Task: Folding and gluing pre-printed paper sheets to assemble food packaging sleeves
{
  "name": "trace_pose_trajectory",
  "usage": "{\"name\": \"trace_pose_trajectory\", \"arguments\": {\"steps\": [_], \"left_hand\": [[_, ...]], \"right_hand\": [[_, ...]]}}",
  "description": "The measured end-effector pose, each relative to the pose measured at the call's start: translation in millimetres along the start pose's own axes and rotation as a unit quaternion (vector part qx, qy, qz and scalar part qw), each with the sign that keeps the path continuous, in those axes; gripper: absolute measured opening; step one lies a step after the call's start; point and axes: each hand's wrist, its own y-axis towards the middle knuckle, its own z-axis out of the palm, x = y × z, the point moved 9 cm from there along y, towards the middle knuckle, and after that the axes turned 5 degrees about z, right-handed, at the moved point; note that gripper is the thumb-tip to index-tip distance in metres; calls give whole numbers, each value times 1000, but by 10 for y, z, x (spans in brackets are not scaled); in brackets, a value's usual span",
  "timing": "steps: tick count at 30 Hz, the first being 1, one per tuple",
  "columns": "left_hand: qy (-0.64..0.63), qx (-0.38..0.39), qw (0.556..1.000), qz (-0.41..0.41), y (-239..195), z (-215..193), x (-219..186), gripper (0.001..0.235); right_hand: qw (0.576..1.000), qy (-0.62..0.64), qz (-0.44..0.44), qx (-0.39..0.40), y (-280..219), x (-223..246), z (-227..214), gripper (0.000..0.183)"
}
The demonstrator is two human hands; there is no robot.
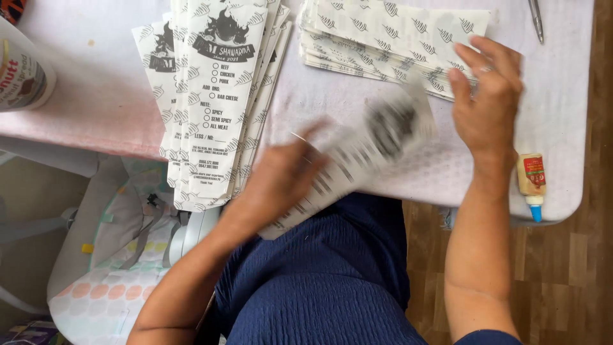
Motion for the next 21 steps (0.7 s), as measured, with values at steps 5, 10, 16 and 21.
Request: {"name": "trace_pose_trajectory", "arguments": {"steps": [5, 10, 16, 21], "left_hand": [[52, -218, 963, -152, -176, -1057, 446, 46], [383, -232, 877, -176, -329, -1242, 798, 58], [352, -255, 899, 53, -30, -751, 179, 34], [191, 36, 960, 199, 321, 353, -37, 43]], "right_hand": [[989, -1, 69, 133, 152, -89, 604, 56], [997, -77, -2, 27, -219, 255, 301, 47], [996, -79, 32, -8, -864, 937, -159, 18], [994, -13, 110, -2, -1112, 452, -531, 22]]}}
